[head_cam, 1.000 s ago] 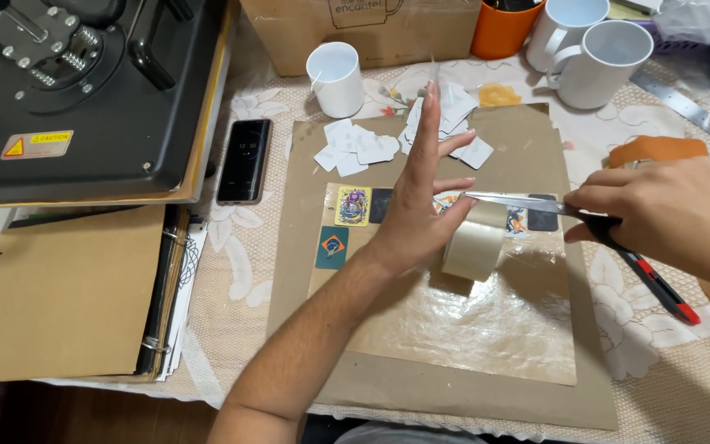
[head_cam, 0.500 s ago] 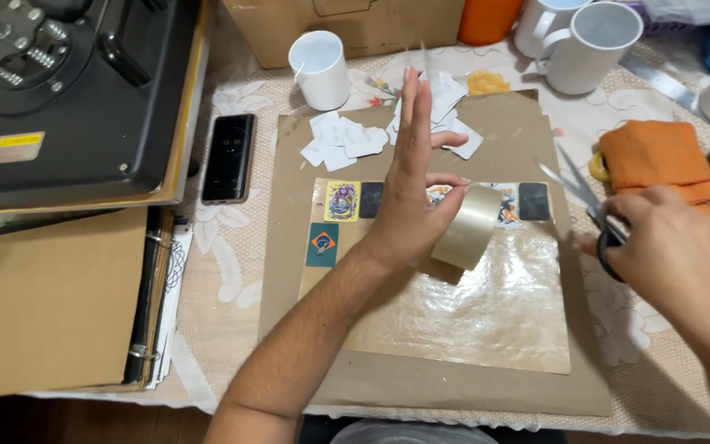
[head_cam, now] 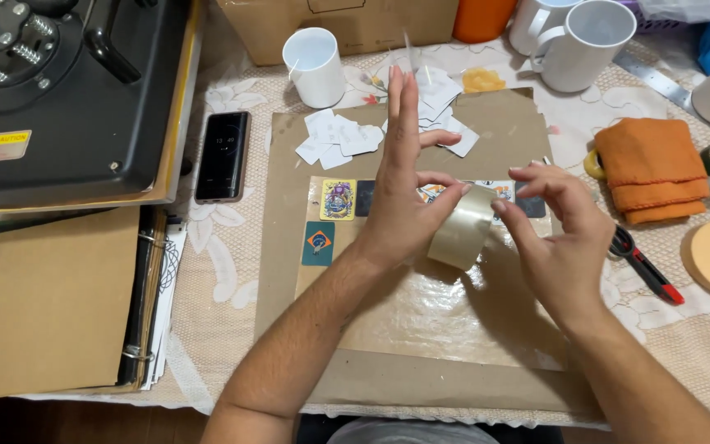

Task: The person cuts strips of clear adhesive tape using scissors and applies them over a row of small printed stickers arranged on a cardboard sheet. They smooth the tape down with their fingers to secure the stickers in place.

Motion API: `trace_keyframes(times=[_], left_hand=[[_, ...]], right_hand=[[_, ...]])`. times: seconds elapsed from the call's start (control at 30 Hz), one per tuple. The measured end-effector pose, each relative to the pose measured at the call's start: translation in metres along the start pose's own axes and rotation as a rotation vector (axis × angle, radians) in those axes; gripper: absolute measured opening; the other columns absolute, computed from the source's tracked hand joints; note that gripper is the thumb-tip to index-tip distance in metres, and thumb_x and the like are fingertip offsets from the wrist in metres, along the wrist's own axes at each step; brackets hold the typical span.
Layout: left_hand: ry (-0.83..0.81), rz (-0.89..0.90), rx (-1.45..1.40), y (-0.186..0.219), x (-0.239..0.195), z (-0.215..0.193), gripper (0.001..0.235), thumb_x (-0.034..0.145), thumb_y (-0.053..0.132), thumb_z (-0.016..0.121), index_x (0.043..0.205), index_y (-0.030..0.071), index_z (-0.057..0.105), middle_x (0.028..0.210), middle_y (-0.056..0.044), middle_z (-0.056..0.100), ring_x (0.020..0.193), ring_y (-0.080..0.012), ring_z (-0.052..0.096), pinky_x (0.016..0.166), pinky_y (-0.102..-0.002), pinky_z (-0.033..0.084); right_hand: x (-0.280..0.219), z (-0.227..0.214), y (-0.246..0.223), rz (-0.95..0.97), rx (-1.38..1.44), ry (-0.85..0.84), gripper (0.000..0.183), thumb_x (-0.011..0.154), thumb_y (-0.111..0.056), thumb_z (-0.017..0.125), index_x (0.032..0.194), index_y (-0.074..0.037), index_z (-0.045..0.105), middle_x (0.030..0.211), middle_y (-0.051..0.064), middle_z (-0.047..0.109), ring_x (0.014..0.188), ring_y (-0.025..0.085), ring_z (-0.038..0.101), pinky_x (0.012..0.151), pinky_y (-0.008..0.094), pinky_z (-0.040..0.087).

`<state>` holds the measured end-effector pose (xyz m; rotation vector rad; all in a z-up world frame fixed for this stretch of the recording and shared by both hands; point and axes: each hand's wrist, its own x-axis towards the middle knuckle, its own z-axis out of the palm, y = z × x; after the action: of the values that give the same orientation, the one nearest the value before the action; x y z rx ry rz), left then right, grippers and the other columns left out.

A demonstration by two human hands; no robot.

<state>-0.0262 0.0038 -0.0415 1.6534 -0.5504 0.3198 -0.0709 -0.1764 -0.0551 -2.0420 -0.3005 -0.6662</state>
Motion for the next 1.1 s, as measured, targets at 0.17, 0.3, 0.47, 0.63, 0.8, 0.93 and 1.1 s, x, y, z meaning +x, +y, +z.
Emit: trace_keyframes(times=[0.17,0.3,0.47,0.63,0.8,0.93,1.1], left_hand=[[0.015,-0.005,0.005,0.002,0.001,-0.003,0.109,0.086,-0.012,0.072,0.161,0.027,0.004,0.176,-0.013,-0.010,0.124,-0.0215,0.063,0.078,-0.024,0.069],[0.014,-0.013,-0.016,0.004,0.001,-0.003,0.107,0.085,-0.011,0.070,0.161,0.027,0.005,0.176,-0.015,-0.008,0.122,-0.0210,0.064,0.078,-0.025,0.069],[0.014,-0.020,-0.004,0.004,0.003,-0.003,0.108,0.084,-0.010,0.073,0.161,0.025,0.005,0.176,-0.013,-0.007,0.121,-0.0202,0.064,0.077,-0.024,0.069],[0.005,-0.026,-0.012,0.006,0.003,-0.004,0.108,0.084,-0.011,0.072,0.161,0.025,0.004,0.176,-0.014,-0.007,0.121,-0.0199,0.064,0.078,-0.025,0.069],[0.002,-0.039,0.000,0.009,0.002,-0.003,0.106,0.085,-0.010,0.070,0.161,0.024,0.005,0.176,-0.013,-0.006,0.120,-0.0188,0.065,0.077,-0.023,0.067],[-0.007,0.005,0.001,0.002,0.000,-0.002,0.107,0.087,-0.010,0.071,0.161,0.027,0.004,0.177,-0.013,-0.007,0.121,-0.0193,0.066,0.078,-0.023,0.068],[-0.008,0.036,0.039,-0.001,-0.001,-0.002,0.107,0.088,-0.013,0.068,0.162,0.029,0.003,0.177,-0.014,-0.007,0.123,-0.0198,0.065,0.079,-0.022,0.068]], right_hand=[[-0.001,0.014,0.009,0.076,0.098,0.060,0.020,0.098,0.003,0.074,0.098,-0.004,0.055,0.100,0.013,0.069,0.125,0.030,0.063,0.110,0.040,0.051],[-0.001,0.013,0.014,0.096,0.118,0.060,0.020,0.098,0.005,0.074,0.096,-0.004,0.056,0.095,0.012,0.068,0.123,0.028,0.063,0.109,0.038,0.051],[-0.002,0.011,0.019,0.057,0.016,0.061,0.010,0.099,0.000,0.077,0.098,-0.002,0.068,0.097,0.010,0.069,0.120,0.026,0.062,0.110,0.037,0.048],[-0.001,0.009,0.021,0.051,-0.017,0.045,0.006,0.100,-0.002,0.077,0.100,-0.002,0.072,0.098,0.008,0.069,0.118,0.026,0.062,0.107,0.036,0.048],[0.002,0.007,0.018,-0.036,-0.071,-0.050,0.006,0.105,-0.006,0.067,0.101,-0.001,0.068,0.098,0.008,0.067,0.114,0.029,0.059,0.105,0.039,0.044],[0.008,0.000,0.001,-0.079,-0.135,-0.034,0.014,0.104,-0.011,0.070,0.112,0.000,0.069,0.114,0.015,0.069,0.114,0.029,0.063,0.102,0.041,0.047],[-0.001,0.006,0.002,0.826,0.401,-0.223,0.074,0.076,-0.008,0.073,0.143,-0.005,0.040,0.106,0.016,0.070,0.100,0.023,0.066,0.084,0.037,0.055]])
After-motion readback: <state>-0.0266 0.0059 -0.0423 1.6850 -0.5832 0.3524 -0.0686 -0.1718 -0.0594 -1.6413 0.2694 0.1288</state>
